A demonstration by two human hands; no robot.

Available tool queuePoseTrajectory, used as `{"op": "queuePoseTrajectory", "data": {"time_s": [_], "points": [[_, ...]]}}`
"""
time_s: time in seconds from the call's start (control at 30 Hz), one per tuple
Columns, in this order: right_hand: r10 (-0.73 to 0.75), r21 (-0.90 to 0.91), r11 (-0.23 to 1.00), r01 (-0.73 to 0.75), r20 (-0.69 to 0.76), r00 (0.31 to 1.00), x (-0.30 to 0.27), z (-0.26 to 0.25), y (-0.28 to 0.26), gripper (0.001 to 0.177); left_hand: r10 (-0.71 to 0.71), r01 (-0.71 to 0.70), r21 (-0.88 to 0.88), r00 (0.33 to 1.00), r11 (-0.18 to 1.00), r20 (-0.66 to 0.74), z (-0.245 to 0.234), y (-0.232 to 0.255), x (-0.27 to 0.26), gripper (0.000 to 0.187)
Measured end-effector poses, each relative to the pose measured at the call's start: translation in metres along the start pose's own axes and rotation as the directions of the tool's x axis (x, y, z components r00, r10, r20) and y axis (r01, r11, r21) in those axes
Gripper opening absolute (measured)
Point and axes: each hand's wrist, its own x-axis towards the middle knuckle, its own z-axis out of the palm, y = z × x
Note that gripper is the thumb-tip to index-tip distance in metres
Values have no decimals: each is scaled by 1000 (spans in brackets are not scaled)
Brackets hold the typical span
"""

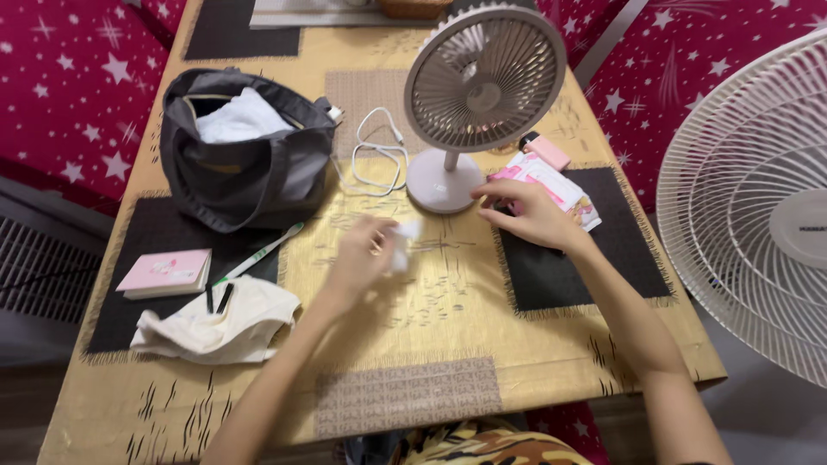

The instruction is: The person cleans a small pink handheld fan and a larger white desk fan using wet wipes. They disassemble the handheld fan, wipe its parts, reassemble it, then disassemble the desk fan and wipe its grille and base.

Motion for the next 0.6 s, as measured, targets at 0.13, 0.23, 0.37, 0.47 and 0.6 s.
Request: {"op": "queuePoseTrajectory", "data": {"time_s": [0.13, 0.23, 0.37, 0.47, 0.6], "points": [[28, -48, 999, -21, 149, 988, 14, 44, 11, 37, -59, 81, 91, 973, 993, -223, -37, -7, -4, 22], [-176, -109, 973, 203, 215, 961, 20, 81, 18, 35, 197, -207, 0, 928, 978, -316, -45, -15, -8, 49], [-232, -216, 937, 275, 204, 951, 17, 121, 19, 28, 106, -78, 94, 932, 993, -347, -49, -24, -15, 50], [-137, -256, 947, 194, 224, 965, 22, 134, 22, 20, 67, -38, 113, 963, 993, -261, -49, -27, -19, 38], [-197, -274, 930, 244, 187, 962, 25, 137, 27, 14, 23, -16, 82, 996, 996, -86, -41, -24, -39, 34]]}}
